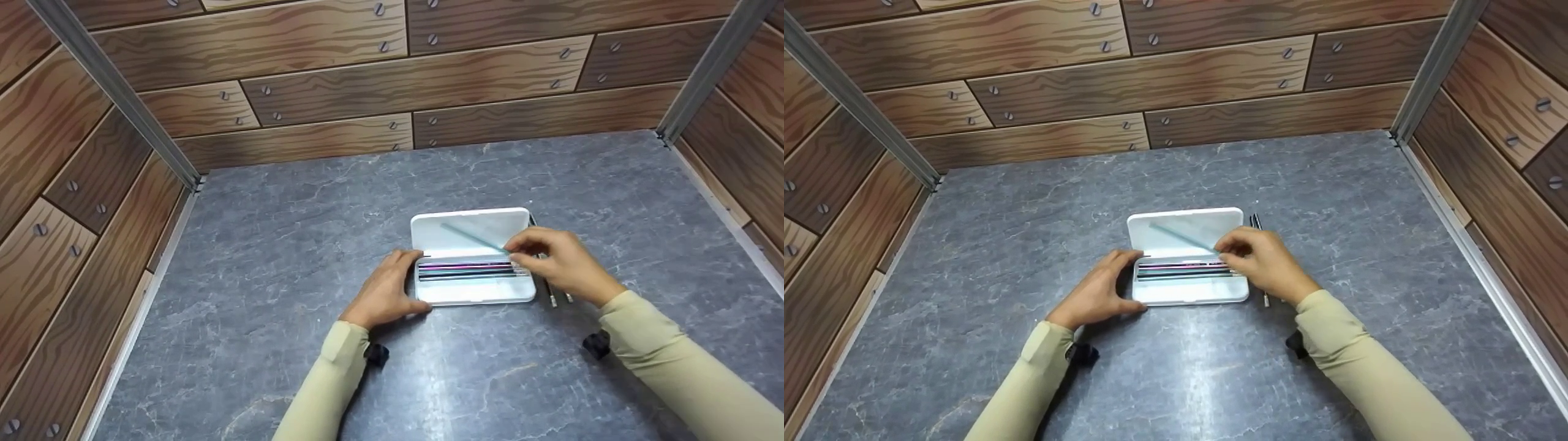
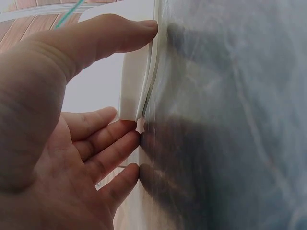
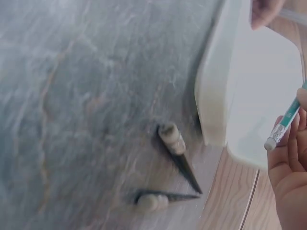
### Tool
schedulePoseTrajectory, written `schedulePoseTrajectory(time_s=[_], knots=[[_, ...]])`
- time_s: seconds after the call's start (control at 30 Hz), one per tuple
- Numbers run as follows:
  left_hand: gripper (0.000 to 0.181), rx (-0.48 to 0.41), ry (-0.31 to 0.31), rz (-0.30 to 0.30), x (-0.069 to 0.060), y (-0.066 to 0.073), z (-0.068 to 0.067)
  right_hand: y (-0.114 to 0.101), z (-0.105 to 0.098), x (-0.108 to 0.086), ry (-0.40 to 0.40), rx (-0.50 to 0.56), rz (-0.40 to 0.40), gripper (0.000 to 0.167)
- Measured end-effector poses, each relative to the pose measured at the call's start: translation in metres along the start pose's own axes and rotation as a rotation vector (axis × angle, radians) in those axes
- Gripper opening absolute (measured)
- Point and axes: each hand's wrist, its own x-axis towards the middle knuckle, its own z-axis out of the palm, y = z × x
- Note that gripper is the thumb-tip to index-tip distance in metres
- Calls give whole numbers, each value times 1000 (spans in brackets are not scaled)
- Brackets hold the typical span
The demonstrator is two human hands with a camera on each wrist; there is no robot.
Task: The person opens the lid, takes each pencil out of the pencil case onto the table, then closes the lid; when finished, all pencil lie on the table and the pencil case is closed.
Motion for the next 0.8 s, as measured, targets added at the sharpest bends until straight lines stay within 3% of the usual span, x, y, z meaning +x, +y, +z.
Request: schedulePoseTrajectory(time_s=[0.2, 0.33, 0.6, 0.8], knots=[[100, 7, -4, 1, 1, 1, 0, 14, -19, -6, 196, 129, 79, 18], [100, 4, -9, -3, 0, 0, 0, 27, -30, -11, 279, 145, 167, 23], [100, 4, -5, 6, 1, -2, 1, 43, -36, -29, 276, -80, 447, 31], [102, 7, -11, -7, 1, -1, 1, 44, -35, -34, 254, -185, 538, 29]])
